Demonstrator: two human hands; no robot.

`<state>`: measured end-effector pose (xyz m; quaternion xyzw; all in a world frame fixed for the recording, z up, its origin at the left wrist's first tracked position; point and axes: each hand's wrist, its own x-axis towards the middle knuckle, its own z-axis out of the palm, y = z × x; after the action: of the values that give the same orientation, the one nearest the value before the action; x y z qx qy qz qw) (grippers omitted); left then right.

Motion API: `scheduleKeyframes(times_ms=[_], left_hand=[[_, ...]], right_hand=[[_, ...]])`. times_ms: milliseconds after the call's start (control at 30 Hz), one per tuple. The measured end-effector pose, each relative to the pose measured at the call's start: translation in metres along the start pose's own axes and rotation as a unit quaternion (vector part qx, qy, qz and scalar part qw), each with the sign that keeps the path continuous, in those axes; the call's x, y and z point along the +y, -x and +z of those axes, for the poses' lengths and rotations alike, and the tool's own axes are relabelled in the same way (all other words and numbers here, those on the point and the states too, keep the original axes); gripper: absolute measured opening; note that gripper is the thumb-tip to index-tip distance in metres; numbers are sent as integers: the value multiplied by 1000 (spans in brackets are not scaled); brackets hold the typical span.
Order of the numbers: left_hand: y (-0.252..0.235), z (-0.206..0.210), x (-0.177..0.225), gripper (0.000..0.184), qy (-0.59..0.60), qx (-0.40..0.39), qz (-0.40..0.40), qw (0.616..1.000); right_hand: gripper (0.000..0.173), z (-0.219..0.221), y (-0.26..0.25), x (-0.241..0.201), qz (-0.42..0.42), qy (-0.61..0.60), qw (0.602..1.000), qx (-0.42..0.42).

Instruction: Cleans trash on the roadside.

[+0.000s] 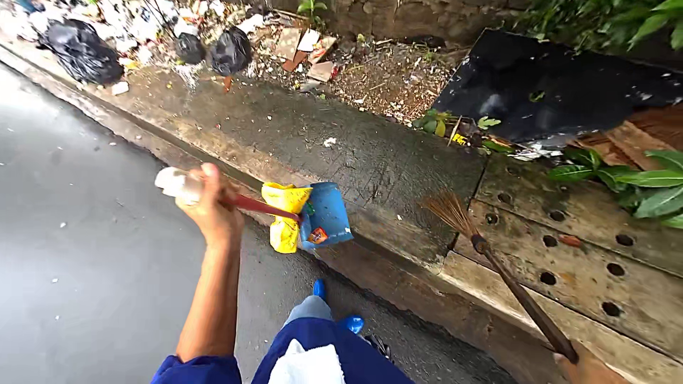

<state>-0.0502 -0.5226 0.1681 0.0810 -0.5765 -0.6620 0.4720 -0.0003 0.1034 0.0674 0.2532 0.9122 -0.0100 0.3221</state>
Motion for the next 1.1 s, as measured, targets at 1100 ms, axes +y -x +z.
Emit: scheduleKeyframes(times_ms=[1100], left_hand=[[-402, 48, -294, 11, -340, -22, -216, 915]], right_hand=[[54, -328, -237, -557, -198, 92, 975, 50]])
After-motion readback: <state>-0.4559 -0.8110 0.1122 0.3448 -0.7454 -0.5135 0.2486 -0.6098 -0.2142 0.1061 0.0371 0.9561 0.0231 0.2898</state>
